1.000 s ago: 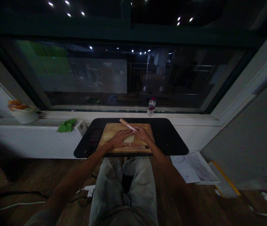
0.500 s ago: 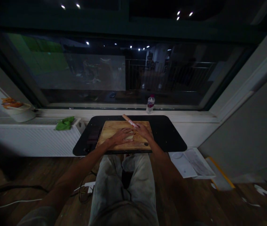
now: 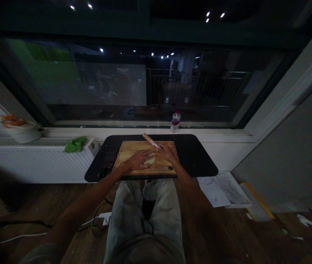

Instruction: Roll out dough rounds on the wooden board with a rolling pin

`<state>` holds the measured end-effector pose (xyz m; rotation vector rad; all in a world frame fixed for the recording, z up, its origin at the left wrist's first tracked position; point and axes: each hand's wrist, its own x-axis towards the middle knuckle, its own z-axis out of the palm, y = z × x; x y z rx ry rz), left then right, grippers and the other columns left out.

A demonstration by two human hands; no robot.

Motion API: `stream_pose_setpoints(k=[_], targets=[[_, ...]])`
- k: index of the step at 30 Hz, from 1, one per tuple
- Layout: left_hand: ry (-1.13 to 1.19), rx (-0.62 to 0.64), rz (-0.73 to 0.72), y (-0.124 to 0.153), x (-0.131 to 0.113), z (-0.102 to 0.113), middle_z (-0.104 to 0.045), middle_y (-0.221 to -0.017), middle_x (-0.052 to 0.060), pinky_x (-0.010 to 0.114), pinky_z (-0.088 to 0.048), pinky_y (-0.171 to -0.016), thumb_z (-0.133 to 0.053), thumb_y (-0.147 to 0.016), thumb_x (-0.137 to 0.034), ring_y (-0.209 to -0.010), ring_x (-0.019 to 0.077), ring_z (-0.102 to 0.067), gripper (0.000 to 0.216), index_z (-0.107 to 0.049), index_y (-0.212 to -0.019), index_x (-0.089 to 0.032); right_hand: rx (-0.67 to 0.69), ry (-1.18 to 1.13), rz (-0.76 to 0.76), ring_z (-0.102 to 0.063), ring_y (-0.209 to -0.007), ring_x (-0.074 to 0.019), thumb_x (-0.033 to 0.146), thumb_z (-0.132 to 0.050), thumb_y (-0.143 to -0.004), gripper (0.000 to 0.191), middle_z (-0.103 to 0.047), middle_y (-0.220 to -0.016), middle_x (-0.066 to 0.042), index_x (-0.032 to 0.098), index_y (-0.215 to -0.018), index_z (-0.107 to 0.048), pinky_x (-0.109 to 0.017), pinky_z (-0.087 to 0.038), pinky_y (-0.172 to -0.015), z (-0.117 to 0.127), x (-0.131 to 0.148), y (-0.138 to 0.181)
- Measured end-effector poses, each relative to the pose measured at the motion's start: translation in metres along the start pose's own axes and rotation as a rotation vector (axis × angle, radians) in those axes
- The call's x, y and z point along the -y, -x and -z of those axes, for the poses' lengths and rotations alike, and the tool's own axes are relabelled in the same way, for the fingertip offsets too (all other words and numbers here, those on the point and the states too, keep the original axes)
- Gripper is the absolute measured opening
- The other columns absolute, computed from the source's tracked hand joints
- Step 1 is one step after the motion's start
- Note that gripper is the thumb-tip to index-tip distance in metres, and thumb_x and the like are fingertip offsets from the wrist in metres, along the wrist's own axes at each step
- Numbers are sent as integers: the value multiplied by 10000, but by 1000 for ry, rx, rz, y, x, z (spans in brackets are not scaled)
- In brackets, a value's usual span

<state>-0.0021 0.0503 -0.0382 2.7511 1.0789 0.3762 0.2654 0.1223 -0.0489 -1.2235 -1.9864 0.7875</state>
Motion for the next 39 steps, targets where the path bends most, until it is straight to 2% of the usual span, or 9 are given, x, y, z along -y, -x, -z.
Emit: stream_pose_setpoints(k=[4,8,14,18,25,31,39], targets=[[-33,20,-21,-5,5,-4,-526,-1806,82,563,-348,-1410,-718,-1062,-504,-1671,365,-481,628,-644,-1662,-334,-13,-6,18,-799,-1177,-314,387,-691,-1059,402,-861,-1290,-117,205,-1392,-824,-450,-612,-1086,-1,-4,-1],[-42,50,-39,-6,6,-3,-532,-1802,87,543,-326,-1424,-703,-1073,-467,-1681,347,-469,620,-630,-1668,-306,-12,-13,2,-799,-1088,-291,381,-691,-1045,390,-874,-1219,-112,191,-1354,-835,-400,-621,-1012,-3,-6,-3],[10,14,-40,7,5,1,-460,-1845,111,565,-298,-1445,-686,-1058,-453,-1728,368,-403,696,-576,-1720,-264,-23,-36,3,-776,-1013,-264,414,-702,-1020,393,-870,-1111,-80,184,-1305,-845,-342,-607,-925,-4,-8,-4],[34,-2,-21,15,9,3,-484,-1831,85,562,-326,-1436,-735,-1009,-447,-1723,369,-416,724,-601,-1706,-301,6,-39,-14,-763,-929,-247,453,-678,-1027,422,-864,-1075,-68,191,-1315,-841,-328,-594,-860,-2,-6,-3],[9,-14,-21,13,13,-1,-538,-1797,66,512,-351,-1424,-692,-1053,-469,-1702,329,-461,618,-664,-1649,-307,-18,-31,13,-765,-1001,-269,449,-693,-1033,414,-866,-1146,-84,200,-1330,-837,-344,-592,-903,0,0,0],[41,-7,-13,15,10,3,-543,-1791,76,541,-335,-1429,-678,-1069,-485,-1709,336,-449,656,-609,-1698,-312,-1,-18,-3,-779,-997,-273,403,-708,-1019,387,-874,-1147,-80,198,-1313,-854,-351,-598,-910,1,5,-1],[46,8,24,8,6,7,-574,-1768,60,499,-389,-1403,-666,-1082,-546,-1686,321,-487,611,-664,-1644,-308,-32,-28,12,-800,-1001,-290,403,-711,-1028,375,-886,-1141,-63,238,-1330,-861,-361,-618,-892,-1,6,0]])
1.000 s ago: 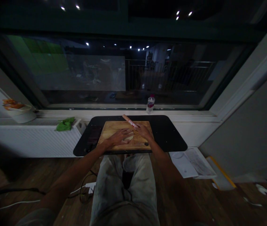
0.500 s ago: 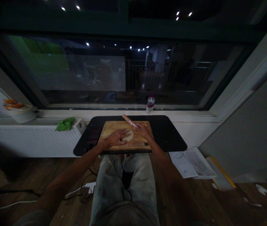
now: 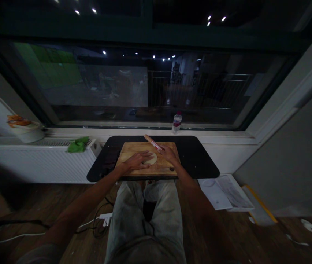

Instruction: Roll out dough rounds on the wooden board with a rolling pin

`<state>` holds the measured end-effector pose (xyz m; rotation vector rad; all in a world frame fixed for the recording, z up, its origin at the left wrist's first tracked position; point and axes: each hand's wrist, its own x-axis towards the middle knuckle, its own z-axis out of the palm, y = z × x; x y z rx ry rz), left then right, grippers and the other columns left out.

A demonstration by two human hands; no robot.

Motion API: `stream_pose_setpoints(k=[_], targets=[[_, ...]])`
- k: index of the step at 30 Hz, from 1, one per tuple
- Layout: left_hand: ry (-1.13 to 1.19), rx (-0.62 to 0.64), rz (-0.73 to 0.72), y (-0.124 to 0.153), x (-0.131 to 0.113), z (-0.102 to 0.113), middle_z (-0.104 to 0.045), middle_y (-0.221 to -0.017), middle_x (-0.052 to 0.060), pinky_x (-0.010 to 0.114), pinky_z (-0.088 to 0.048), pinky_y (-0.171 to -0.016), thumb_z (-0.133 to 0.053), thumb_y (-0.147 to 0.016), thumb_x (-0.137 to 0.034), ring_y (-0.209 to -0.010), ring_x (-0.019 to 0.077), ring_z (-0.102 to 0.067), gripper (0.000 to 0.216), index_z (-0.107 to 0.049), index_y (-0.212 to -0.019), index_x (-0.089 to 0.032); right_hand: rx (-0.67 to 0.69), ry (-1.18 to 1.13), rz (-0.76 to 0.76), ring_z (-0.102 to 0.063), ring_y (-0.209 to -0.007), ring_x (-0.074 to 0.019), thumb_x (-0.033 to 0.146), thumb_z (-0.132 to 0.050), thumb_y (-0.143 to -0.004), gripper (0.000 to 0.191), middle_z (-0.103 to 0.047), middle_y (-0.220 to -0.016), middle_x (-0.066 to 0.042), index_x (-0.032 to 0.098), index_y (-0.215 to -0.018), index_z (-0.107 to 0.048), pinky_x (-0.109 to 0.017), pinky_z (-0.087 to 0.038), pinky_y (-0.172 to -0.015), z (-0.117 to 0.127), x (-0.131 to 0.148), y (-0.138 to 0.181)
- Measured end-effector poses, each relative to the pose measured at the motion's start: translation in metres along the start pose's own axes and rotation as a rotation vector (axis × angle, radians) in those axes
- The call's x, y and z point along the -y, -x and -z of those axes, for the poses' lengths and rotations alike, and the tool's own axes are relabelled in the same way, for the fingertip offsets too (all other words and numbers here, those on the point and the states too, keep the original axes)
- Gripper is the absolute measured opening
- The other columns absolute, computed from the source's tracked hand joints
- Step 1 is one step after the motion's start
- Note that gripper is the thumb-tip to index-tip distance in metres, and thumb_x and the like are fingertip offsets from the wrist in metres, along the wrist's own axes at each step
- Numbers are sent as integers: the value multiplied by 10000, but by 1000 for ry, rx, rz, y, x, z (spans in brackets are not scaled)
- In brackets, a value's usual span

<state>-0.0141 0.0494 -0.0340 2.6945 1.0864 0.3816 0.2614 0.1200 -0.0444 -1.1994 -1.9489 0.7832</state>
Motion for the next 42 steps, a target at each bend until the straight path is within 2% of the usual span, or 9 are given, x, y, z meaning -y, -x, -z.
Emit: stream_pose_setpoints(k=[6,11,16,21,28,33,37,40,42], targets=[[47,-38,40,6,0,-8,-533,-1798,78,529,-336,-1432,-651,-1100,-515,-1723,316,-426,621,-631,-1674,-279,17,24,-6,-805,-1069,-324,394,-711,-1041,380,-881,-1192,-90,242,-1357,-857,-398,-617,-962,3,4,1],[101,-85,69,20,7,-10,-479,-1833,81,541,-363,-1424,-671,-1089,-501,-1722,325,-426,604,-660,-1654,-287,34,23,0,-800,-1059,-310,439,-679,-1062,415,-878,-1196,-85,229,-1381,-841,-395,-617,-958,4,3,3],[65,-79,67,22,13,-7,-505,-1817,89,526,-379,-1421,-674,-1089,-498,-1691,320,-478,594,-677,-1638,-273,28,10,29,-800,-1083,-314,454,-691,-1064,433,-883,-1187,-87,222,-1398,-838,-398,-617,-984,3,5,4],[45,-64,85,19,12,-5,-501,-1814,101,530,-399,-1406,-645,-1107,-491,-1680,329,-495,591,-666,-1650,-258,25,43,0,-801,-1135,-332,398,-717,-1057,395,-878,-1260,-103,210,-1380,-845,-409,-618,-1019,6,13,7],[109,-66,97,18,10,-1,-524,-1796,109,524,-398,-1406,-724,-1056,-447,-1667,335,-512,623,-677,-1644,-248,25,88,-18,-811,-1065,-302,404,-683,-1079,378,-890,-1181,-83,209,-1356,-851,-371,-624,-960,7,24,9],[141,-70,84,17,16,2,-556,-1776,95,498,-415,-1393,-734,-1046,-409,-1652,317,-532,575,-712,-1600,-256,115,134,4,-813,-1162,-314,315,-691,-1061,390,-882,-1258,-90,204,-1406,-833,-414,-621,-1056,13,32,7],[136,-116,103,23,21,6,-697,-1646,95,454,-474,-1339,-727,-1056,-394,-1564,285,-622,447,-787,-1476,-254,217,191,59,-785,-1290,-337,266,-756,-1018,417,-848,-1380,-113,216,-1426,-829,-457,-597,-1153,17,42,6],[109,-226,219,25,22,15,-835,-1397,106,414,-555,-1219,-663,-1104,-415,-1335,273,-750,337,-849,-1308,-222,258,238,107,-765,-1346,-347,264,-763,-1029,424,-819,-1449,-116,234,-1447,-826,-462,-584,-1187,17,47,5],[33,-315,317,22,23,25,-856,-1260,117,424,-556,-1179,-532,-1164,-366,-1217,267,-763,370,-863,-1193,-203,270,266,138,-750,-1376,-343,254,-761,-1031,422,-809,-1470,-111,242,-1448,-829,-454,-567,-1214,18,47,4]])
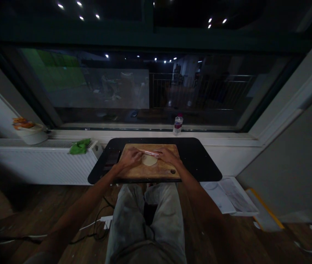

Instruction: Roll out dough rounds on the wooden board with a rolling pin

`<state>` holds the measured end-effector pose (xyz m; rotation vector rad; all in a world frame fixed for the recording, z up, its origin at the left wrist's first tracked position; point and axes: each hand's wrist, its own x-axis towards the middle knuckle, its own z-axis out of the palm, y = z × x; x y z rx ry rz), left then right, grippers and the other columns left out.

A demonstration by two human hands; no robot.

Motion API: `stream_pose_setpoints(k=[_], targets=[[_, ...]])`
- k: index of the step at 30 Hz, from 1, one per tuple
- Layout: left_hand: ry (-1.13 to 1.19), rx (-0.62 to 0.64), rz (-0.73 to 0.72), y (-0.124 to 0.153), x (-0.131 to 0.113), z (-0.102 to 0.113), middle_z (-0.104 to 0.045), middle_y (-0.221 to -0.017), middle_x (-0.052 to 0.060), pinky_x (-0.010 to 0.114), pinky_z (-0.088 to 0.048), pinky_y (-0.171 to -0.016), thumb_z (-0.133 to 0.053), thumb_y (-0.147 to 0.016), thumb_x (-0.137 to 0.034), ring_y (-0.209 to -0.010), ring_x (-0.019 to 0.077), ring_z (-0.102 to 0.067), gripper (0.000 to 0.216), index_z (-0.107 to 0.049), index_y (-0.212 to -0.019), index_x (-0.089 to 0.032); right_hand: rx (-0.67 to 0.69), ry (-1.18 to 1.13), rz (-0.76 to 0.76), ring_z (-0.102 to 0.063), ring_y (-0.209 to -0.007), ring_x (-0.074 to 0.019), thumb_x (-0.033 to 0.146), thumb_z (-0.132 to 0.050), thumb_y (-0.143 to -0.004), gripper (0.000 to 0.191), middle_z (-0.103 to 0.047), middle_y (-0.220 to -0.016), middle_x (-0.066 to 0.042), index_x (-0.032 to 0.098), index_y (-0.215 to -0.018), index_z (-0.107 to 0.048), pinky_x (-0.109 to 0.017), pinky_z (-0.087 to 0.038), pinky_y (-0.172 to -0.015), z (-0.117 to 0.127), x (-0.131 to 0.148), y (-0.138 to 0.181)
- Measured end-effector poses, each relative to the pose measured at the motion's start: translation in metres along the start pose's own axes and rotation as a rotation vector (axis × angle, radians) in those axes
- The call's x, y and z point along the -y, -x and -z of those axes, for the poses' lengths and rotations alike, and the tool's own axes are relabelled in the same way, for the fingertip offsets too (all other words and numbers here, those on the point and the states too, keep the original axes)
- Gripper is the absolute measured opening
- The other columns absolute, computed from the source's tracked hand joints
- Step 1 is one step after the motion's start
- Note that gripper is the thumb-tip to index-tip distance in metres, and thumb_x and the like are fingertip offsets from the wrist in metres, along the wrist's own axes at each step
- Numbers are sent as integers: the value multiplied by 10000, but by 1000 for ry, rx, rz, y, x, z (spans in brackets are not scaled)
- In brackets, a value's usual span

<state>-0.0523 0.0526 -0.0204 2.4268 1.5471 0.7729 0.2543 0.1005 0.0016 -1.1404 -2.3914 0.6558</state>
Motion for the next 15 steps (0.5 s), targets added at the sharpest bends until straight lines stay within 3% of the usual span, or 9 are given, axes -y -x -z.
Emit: stream_pose_setpoints(k=[2,5,8,11,15], targets=[[-118,-81,69,-10,-1,7,-837,-1245,130,459,-525,-1199,-449,-1182,-312,-1218,277,-727,420,-851,-1157,-195,20,12,30,-750,-1377,-336,249,-778,-1018,419,-810,-1468,-113,236,-1432,-838,-445,-565,-1216,0,-2,-1],[-237,-87,143,-29,-3,7,-789,-1347,138,459,-507,-1197,-440,-1180,-303,-1299,294,-659,395,-811,-1265,-200,58,-25,77,-781,-1310,-323,295,-783,-1025,376,-834,-1415,-118,227,-1388,-854,-434,-598,-1160,-1,-8,-2],[-300,51,156,-46,-5,-3,-772,-1369,146,427,-483,-1217,-451,-1166,-272,-1331,287,-633,370,-780,-1318,-197,40,-59,93,-797,-1255,-317,349,-681,-1101,324,-856,-1349,-131,206,-1317,-875,-435,-614,-1121,-4,-12,-3],[-335,206,146,-58,-5,-13,-771,-1400,149,424,-461,-1251,-503,-1121,-203,-1378,285,-633,342,-777,-1326,-200,-19,51,14,-783,-1254,-308,334,-559,-1156,370,-862,-1316,-130,197,-1268,-884,-424,-592,-1138,-5,-11,-5],[-334,246,176,-71,-6,-18,-751,-1480,152,491,-477,-1254,-586,-1073,-194,-1454,322,-625,388,-738,-1429,-218,-52,303,-162,-744,-1301,-264,283,-512,-1169,398,-819,-1392,-134,198,-1368,-847,-335,-530,-1167,1,2,-12]])
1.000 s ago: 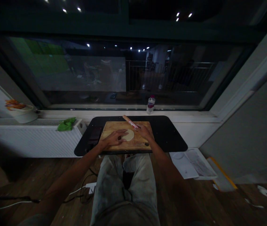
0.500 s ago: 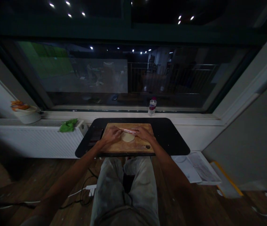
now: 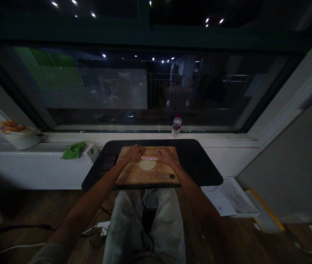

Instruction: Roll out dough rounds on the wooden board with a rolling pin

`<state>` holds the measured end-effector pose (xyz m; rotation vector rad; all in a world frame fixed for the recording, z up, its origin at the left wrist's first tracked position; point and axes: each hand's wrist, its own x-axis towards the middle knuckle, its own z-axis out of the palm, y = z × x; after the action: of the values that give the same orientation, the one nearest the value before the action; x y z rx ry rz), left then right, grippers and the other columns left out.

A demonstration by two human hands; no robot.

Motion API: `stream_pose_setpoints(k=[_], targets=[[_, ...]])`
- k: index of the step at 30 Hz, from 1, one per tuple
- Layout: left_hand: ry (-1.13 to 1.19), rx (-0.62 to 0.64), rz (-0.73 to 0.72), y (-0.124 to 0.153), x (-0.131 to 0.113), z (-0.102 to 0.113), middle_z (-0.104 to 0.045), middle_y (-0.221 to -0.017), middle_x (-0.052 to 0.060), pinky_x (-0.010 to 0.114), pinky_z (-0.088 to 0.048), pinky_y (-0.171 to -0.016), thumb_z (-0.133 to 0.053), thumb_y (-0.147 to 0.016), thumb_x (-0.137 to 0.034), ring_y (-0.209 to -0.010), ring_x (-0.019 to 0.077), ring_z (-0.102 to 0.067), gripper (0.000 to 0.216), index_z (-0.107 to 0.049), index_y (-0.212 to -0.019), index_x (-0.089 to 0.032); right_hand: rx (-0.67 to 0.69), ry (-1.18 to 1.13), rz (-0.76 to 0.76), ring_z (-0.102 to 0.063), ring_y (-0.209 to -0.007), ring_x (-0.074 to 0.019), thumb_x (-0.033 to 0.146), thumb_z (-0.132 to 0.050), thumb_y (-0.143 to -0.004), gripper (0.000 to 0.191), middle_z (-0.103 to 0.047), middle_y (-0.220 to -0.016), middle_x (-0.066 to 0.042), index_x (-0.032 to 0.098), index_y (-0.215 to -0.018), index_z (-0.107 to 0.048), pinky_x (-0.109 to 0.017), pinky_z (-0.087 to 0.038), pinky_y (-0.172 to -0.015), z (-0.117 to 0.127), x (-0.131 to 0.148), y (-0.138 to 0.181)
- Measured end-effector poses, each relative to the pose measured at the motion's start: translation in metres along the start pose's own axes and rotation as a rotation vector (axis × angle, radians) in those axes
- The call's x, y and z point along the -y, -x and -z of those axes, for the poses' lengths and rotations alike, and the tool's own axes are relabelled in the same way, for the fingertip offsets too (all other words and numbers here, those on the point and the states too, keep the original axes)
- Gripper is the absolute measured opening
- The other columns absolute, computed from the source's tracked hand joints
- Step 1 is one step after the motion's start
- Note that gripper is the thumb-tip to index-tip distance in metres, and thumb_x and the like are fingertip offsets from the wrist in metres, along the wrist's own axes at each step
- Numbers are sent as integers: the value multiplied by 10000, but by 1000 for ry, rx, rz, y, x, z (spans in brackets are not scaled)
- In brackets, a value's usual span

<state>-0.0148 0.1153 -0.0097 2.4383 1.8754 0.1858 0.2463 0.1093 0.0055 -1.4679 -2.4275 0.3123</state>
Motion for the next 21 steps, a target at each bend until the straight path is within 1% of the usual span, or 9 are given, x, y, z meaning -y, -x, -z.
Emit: stream_pose_setpoints(k=[2,4,7,10,13,15,17,19,21], targets=[[12,1,10,-4,-3,1,-743,-1496,154,497,-489,-1247,-577,-1084,-213,-1434,322,-648,456,-680,-1528,-219,30,102,-54,-745,-1300,-245,303,-520,-1172,405,-787,-1445,-147,193,-1411,-828,-290,-512,-1147,6,10,-2],[34,-3,10,-4,-6,0,-739,-1500,155,450,-503,-1231,-543,-1096,-198,-1393,295,-676,491,-649,-1574,-209,68,175,-106,-746,-1325,-259,349,-526,-1178,415,-766,-1496,-161,195,-1417,-828,-291,-509,-1141,10,20,-2],[40,-53,22,7,-10,-3,-733,-1503,162,415,-499,-1233,-484,-1112,-183,-1419,283,-659,443,-700,-1500,-184,98,266,-225,-777,-1293,-313,446,-428,-1213,545,-820,-1382,-214,143,-1305,-872,-349,-528,-1130,12,29,3],[42,-91,86,22,-11,-6,-776,-1400,188,428,-529,-1179,-420,-1158,-252,-1364,307,-700,400,-753,-1360,-159,37,285,-210,-805,-1233,-342,474,-388,-1218,612,-857,-1261,-232,127,-1237,-892,-418,-514,-1181,5,26,10],[67,-50,162,31,-9,-5,-822,-1269,189,415,-573,-1052,-380,-1186,-308,-1208,314,-782,427,-742,-1363,-165,-69,191,-149,-815,-1201,-354,483,-446,-1202,571,-877,-1139,-236,142,-1203,-904,-452,-488,-1234,-7,18,11],[67,-43,192,31,-5,-2,-830,-1263,193,405,-575,-1015,-421,-1173,-298,-1188,320,-795,406,-709,-1427,-167,-95,103,-165,-817,-1199,-362,502,-467,-1197,558,-877,-1133,-238,157,-1211,-905,-446,-522,-1197,-15,15,5],[69,-35,190,29,0,2,-829,-1294,187,388,-571,-1019,-483,-1137,-257,-1217,314,-790,405,-676,-1483,-174,-62,107,-212,-827,-1177,-355,476,-474,-1189,537,-876,-1147,-235,163,-1189,-910,-419,-568,-1122,-18,16,-2],[78,-7,158,26,5,5,-825,-1324,169,381,-573,-1041,-544,-1091,-233,-1244,308,-779,440,-660,-1513,-188,-20,121,-230,-832,-1150,-338,451,-491,-1173,507,-879,-1140,-220,168,-1173,-912,-386,-591,-1058,-17,18,-9],[87,11,96,21,8,9,-808,-1375,152,392,-574,-1085,-609,-1035,-220,-1280,312,-757,515,-647,-1548,-209,9,114,-208,-824,-1143,-335,436,-524,-1153,468,-880,-1135,-207,175,-1172,-912,-376,-590,-1040,-11,17,-12]])
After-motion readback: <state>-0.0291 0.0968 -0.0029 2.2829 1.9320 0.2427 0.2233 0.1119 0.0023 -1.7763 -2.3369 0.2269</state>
